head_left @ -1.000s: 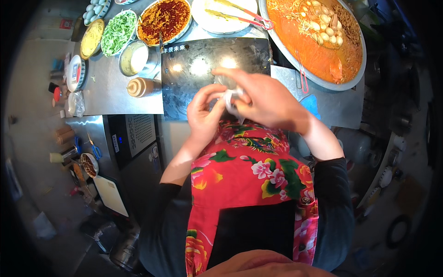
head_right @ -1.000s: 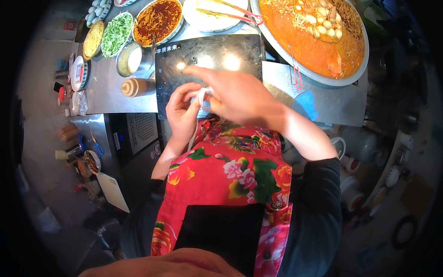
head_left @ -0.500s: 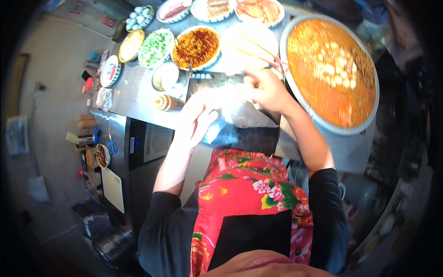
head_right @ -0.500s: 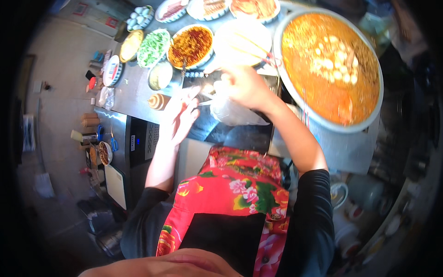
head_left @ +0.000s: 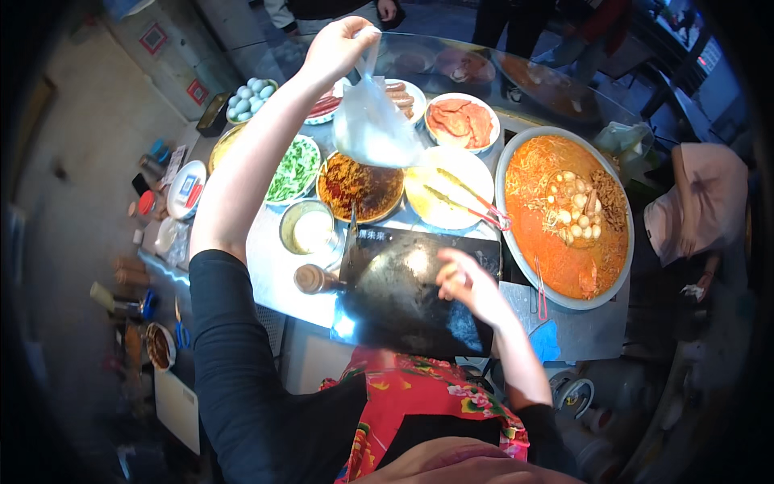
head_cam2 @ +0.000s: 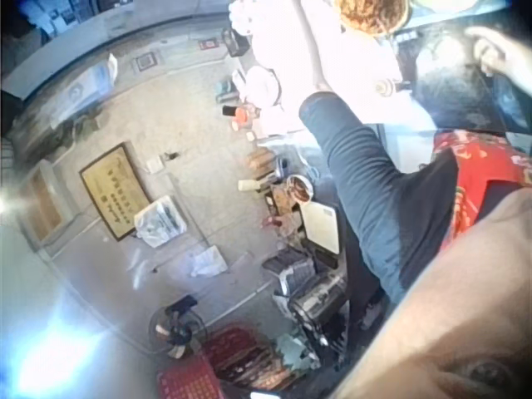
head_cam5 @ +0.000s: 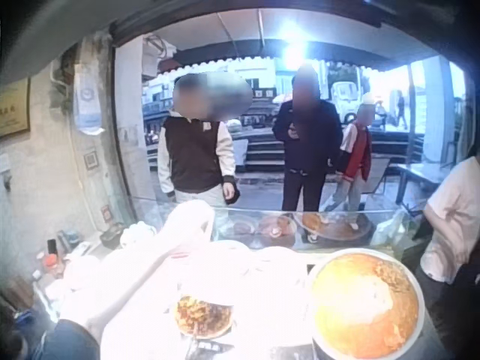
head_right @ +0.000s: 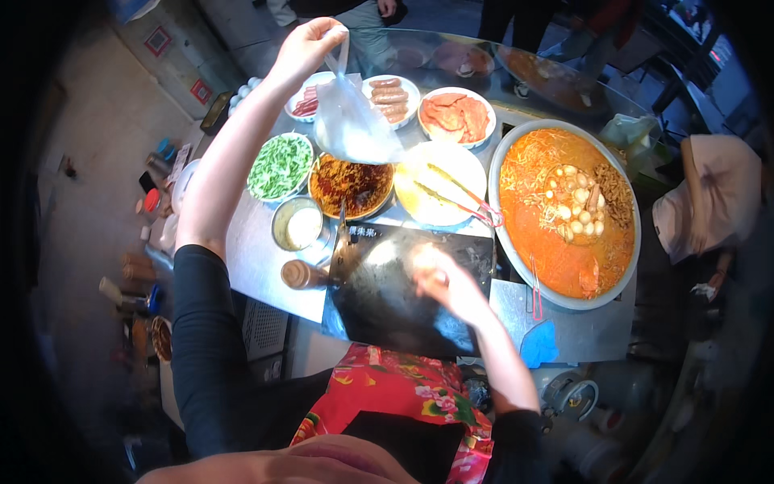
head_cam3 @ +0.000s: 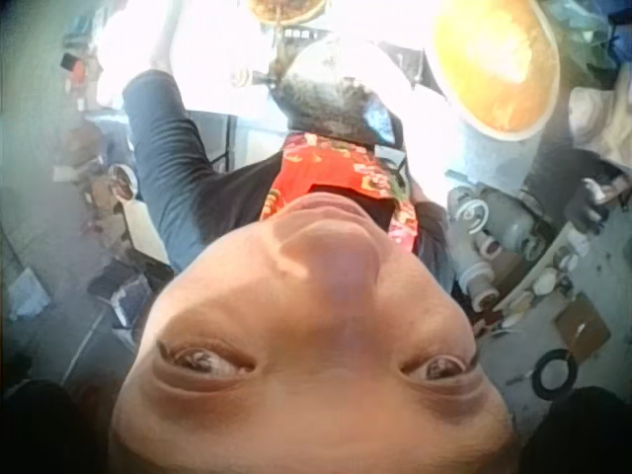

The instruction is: The person prepares multiple wraps by spreading sauce on flatbreads, adding shredded vegetables and cooked items, then rolling and bagging them. They repeat the process for several orders, handing each completed wrap to a customer.

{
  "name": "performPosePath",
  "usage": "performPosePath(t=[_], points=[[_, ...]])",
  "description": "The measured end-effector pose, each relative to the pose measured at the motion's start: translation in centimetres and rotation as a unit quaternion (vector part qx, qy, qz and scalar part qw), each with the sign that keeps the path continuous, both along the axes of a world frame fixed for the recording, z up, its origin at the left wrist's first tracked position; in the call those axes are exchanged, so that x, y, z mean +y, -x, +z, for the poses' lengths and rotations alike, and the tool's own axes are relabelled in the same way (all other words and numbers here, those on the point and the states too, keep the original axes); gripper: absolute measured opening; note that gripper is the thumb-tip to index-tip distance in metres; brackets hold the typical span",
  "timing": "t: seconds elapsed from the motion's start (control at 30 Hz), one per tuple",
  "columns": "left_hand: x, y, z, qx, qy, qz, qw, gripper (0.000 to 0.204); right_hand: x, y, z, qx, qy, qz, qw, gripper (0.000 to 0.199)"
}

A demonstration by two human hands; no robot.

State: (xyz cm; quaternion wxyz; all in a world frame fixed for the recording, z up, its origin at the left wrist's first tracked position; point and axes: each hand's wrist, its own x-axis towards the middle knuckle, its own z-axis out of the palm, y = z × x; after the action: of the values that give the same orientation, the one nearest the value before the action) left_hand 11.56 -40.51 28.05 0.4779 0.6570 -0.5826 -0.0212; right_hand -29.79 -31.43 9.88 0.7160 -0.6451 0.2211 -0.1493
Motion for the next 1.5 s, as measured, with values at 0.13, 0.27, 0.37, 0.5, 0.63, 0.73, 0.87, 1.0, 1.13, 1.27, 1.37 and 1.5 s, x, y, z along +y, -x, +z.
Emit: performPosePath(t=[0.13,0.27,0.37,0.5,0.63,0.73,0.87,1.0,1.13,1.27,1.37,1.5], points=[[-6.3,-7.1,-1.9,0.151,0.015,-0.077,0.985,0.020,6.8,4.4,-5.6,0.156,-0.174,-0.094,0.968,0.040],[-11.8,-14.2,-2.6,0.384,-0.021,-0.003,0.923,0.010,10.1,7.0,-5.8,0.129,-0.225,-0.170,0.951,0.040],[-15.5,-18.0,-3.0,0.433,-0.052,0.004,0.900,0.007,11.4,7.4,-5.6,0.196,-0.224,-0.237,0.925,0.038],[-19.5,-20.3,-4.2,0.479,-0.044,-0.019,0.877,0.011,13.2,7.4,-6.2,0.146,-0.236,-0.242,0.930,0.037],[-22.1,-21.1,-5.7,0.477,-0.040,-0.080,0.874,0.015,15.1,7.7,-7.0,0.174,-0.287,-0.282,0.899,0.036],[-23.1,-21.4,-6.7,0.503,-0.039,-0.052,0.862,0.014,16.4,8.3,-7.0,0.176,-0.308,-0.287,0.890,0.035],[-23.4,-21.4,-7.7,0.516,-0.057,-0.025,0.854,0.020,18.2,9.2,-7.1,0.188,-0.313,-0.340,0.867,0.033],[-23.3,-20.1,-8.3,0.508,-0.067,-0.020,0.858,0.019,19.9,10.3,-7.8,0.158,-0.311,-0.356,0.867,0.031],[-22.5,-18.0,-6.7,0.497,0.004,-0.043,0.867,0.030,22.0,11.2,-8.6,0.171,-0.335,-0.394,0.839,0.031],[-22.0,-12.2,-2.5,0.255,0.105,0.024,0.961,0.060,24.1,11.7,-9.0,0.178,-0.376,-0.431,0.801,0.030],[-19.6,-1.5,-1.0,0.139,0.036,-0.098,0.985,0.052,25.3,11.4,-8.9,0.137,-0.348,-0.388,0.842,0.029],[-7.5,17.6,-3.4,-0.056,-0.098,-0.459,0.881,0.045,25.7,10.1,-9.4,0.130,-0.342,-0.342,0.866,0.027]])
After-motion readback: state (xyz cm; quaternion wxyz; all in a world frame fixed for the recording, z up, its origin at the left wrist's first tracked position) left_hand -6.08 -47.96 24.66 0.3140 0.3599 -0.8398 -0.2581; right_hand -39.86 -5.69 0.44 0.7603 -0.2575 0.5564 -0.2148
